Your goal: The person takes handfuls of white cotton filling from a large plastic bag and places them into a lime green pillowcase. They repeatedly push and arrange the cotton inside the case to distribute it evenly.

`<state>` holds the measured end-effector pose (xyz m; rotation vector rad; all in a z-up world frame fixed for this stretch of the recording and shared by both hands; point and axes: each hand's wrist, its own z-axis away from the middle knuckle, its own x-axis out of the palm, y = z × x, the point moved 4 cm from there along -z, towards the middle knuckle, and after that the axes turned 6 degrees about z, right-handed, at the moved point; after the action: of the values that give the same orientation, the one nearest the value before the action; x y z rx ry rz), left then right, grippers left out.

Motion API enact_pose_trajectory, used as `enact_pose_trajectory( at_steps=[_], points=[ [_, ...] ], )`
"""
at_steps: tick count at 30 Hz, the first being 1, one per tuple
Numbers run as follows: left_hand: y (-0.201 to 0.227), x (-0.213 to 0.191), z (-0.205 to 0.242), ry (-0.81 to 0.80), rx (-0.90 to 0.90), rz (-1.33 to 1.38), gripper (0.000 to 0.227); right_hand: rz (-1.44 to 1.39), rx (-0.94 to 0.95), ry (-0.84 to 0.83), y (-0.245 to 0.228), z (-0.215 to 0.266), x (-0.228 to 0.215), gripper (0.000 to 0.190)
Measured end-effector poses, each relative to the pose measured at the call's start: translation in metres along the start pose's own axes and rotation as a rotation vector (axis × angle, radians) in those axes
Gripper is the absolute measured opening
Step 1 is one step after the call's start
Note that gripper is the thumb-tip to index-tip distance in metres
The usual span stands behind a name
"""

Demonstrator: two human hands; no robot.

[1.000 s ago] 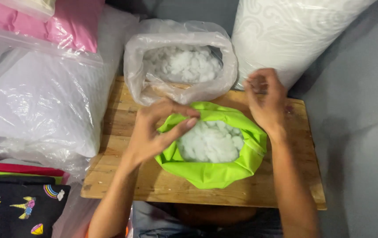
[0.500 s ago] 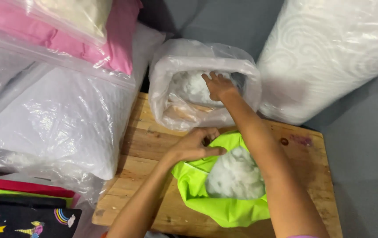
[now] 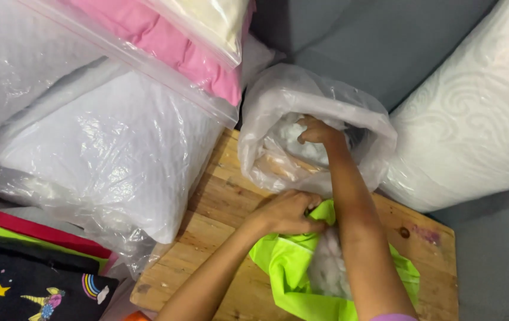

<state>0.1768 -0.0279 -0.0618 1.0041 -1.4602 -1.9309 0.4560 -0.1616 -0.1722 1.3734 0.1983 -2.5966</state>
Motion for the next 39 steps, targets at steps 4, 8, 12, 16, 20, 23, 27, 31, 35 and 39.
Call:
enact_pose_trajectory(
  at_steps=[4, 8, 12, 16, 20, 23, 27, 31, 35, 39],
  points=[
    [-0.005, 0.006, -0.005, -0.008, 0.011, 0.023, 0.053, -0.2, 0.083, -0.042, 0.006, 0.061, -0.02, 0.047],
    [0.0, 0.004, -0.006, -0.004, 0.065, 0.06, 0.056, -0.127, 0.369, -0.329, 0.049, 0.069, -0.013, 0.034],
    [-0.005, 0.006, -0.008, 0.003, 0.084, 0.063, 0.056, -0.094, 0.216, -0.379, 0.039, 0.118, -0.027, 0.038],
    [-0.007, 0.006, -0.009, 0.01, 0.075, 0.064, 0.054, 0.044, 0.092, -0.069, 0.077, 0.078, -0.028, 0.037],
    [-0.001, 0.0, -0.005, 0.001, 0.072, 0.066, 0.057, 0.069, 0.141, 0.031, 0.05, 0.081, -0.036, 0.103],
    [0.0, 0.0, -0.001, 0.01, 0.062, 0.084, 0.058, -0.337, 0.2, -0.035, -0.004, 0.115, -0.04, 0.077],
    [-0.001, 0.0, 0.001, -0.006, 0.061, 0.062, 0.059, -0.08, 0.128, 0.026, 0.039, 0.061, -0.024, 0.096],
    [-0.006, 0.001, -0.005, 0.006, 0.066, 0.057, 0.061, 0.015, 0.091, 0.193, 0.033, 0.064, -0.026, 0.094],
    [-0.006, 0.001, -0.002, -0.005, 0.039, 0.046, 0.062, -0.073, 0.046, 0.182, 0.036, 0.065, -0.014, 0.126],
    [-0.001, -0.002, 0.0, -0.009, 0.05, 0.03, 0.063, -0.194, -0.015, -0.011, 0.056, 0.039, 0.014, 0.111]
  ],
)
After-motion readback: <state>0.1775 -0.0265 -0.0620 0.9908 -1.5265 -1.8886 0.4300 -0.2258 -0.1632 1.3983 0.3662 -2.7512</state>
